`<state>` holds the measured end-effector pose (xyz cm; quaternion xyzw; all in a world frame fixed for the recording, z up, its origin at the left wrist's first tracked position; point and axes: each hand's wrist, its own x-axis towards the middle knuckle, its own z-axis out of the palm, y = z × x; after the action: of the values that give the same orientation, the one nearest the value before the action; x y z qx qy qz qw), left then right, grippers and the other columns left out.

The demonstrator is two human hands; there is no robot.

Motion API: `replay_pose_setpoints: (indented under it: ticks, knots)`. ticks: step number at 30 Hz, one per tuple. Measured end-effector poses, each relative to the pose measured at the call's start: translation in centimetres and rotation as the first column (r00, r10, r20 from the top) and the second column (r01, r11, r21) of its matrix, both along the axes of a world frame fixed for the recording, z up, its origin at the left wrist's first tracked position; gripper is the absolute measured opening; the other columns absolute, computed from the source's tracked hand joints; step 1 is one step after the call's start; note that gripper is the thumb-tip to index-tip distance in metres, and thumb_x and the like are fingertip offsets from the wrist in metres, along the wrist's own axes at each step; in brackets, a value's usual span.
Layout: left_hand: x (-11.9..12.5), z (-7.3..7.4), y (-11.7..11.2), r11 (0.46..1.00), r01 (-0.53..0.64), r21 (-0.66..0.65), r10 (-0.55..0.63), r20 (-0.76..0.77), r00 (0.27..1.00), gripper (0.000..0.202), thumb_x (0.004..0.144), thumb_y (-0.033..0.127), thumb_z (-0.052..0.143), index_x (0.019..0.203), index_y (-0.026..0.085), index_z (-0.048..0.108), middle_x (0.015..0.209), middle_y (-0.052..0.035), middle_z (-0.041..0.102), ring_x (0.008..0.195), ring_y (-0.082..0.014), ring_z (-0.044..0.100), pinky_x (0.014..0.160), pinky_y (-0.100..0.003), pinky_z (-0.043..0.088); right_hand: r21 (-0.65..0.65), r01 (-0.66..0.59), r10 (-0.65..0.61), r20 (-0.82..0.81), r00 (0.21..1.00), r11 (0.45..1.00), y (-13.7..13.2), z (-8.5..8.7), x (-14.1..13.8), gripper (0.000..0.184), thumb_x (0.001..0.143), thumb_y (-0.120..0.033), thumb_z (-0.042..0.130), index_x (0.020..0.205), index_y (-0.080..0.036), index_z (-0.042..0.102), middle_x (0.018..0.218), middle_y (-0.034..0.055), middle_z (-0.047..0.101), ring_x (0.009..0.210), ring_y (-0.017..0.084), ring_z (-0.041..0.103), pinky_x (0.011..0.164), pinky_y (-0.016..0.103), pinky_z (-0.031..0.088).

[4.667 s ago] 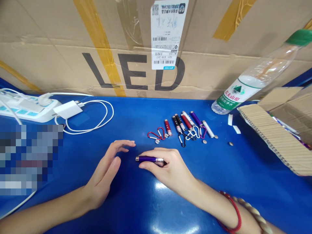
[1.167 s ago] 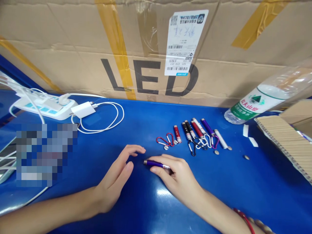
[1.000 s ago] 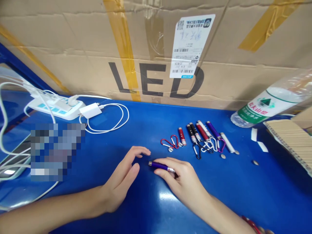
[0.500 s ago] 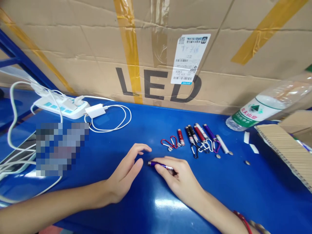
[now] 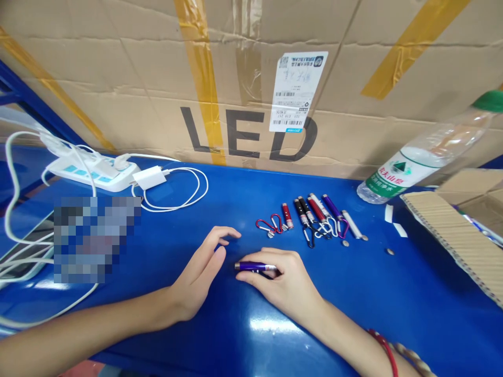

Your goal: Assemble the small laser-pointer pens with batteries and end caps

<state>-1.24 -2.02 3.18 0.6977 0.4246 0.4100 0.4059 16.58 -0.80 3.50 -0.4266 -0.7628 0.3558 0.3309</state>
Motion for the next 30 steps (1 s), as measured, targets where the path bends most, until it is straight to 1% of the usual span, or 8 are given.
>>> replay_pose_setpoints:
  ticks: [4,7,16,21,25,30]
  knots:
    - [0.03,0.02,-0.08,1.0,0.008,0.007,-0.008,0.008,1.0,0.025,0.096,0.022,0.028,0.113,0.016,0.045,0.114,-0.0082,0.048,0.11,-0.019,0.044,0.095,-0.032,0.033,0.018,-0.023,0.022,0.055,0.998,1.0,-0.13,-0.11,0.11,0.014,0.079,-0.029,0.063,0.086,-0.022,0.074,0.07,0.0019,0.07,0.048,0.011,0.055,0.044,0.022,0.044]
    - [0.0,0.01,-0.11,1.0,0.014,0.015,-0.015,0.011,1.0,0.025,0.096,0.022,0.029,0.113,0.016,0.045,0.114,-0.0083,0.048,0.11,-0.0185,0.044,0.096,-0.032,0.033,0.013,-0.04,0.039,0.061,0.997,0.999,-0.12,0.0,0.09,0.016,0.082,-0.028,0.06,0.088,-0.022,0.074,0.067,0.0014,0.068,0.046,0.011,0.052,0.042,0.022,0.042]
    - [-0.14,0.05,-0.16,1.0,0.026,0.017,-0.026,0.009,1.0,0.024,0.096,0.022,0.03,0.114,0.017,0.045,0.115,-0.008,0.049,0.111,-0.0193,0.044,0.097,-0.033,0.033,-0.008,-0.035,0.035,0.081,0.996,0.999,0.09,-0.35,0.28,0.019,0.083,-0.03,0.058,0.095,-0.025,0.072,0.078,0.0021,0.07,0.051,0.012,0.056,0.048,0.024,0.046]
    - [-0.13,0.03,-0.14,1.0,0.029,0.012,-0.029,-0.002,1.0,0.024,0.096,0.022,0.03,0.114,0.017,0.046,0.114,-0.0077,0.049,0.11,-0.0194,0.044,0.096,-0.033,0.033,-0.005,-0.054,0.055,0.09,0.994,0.999,0.15,-0.49,0.48,0.02,0.084,-0.03,0.056,0.096,-0.024,0.071,0.074,0.0017,0.069,0.051,0.013,0.055,0.048,0.025,0.046]
    - [-0.1,0.0,-0.04,1.0,0.03,0.007,-0.03,-0.001,1.0,0.025,0.096,0.022,0.03,0.114,0.017,0.046,0.114,-0.0077,0.049,0.11,-0.0197,0.045,0.096,-0.033,0.033,0.011,-0.057,0.055,0.11,0.992,0.998,0.17,-0.48,0.61,0.021,0.085,-0.03,0.055,0.096,-0.023,0.071,0.075,0.0029,0.07,0.05,0.013,0.055,0.046,0.025,0.045]
    - [-0.13,0.03,-0.04,0.999,0.041,-0.004,-0.041,-0.003,0.999,0.025,0.095,0.021,0.029,0.114,0.017,0.045,0.114,-0.008,0.049,0.11,-0.0195,0.044,0.096,-0.033,0.033,0.01,-0.043,0.041,0.091,0.995,0.999,0.26,-0.46,0.52,0.02,0.085,-0.026,0.055,0.097,-0.023,0.071,0.078,0.0025,0.071,0.051,0.013,0.057,0.048,0.024,0.047]
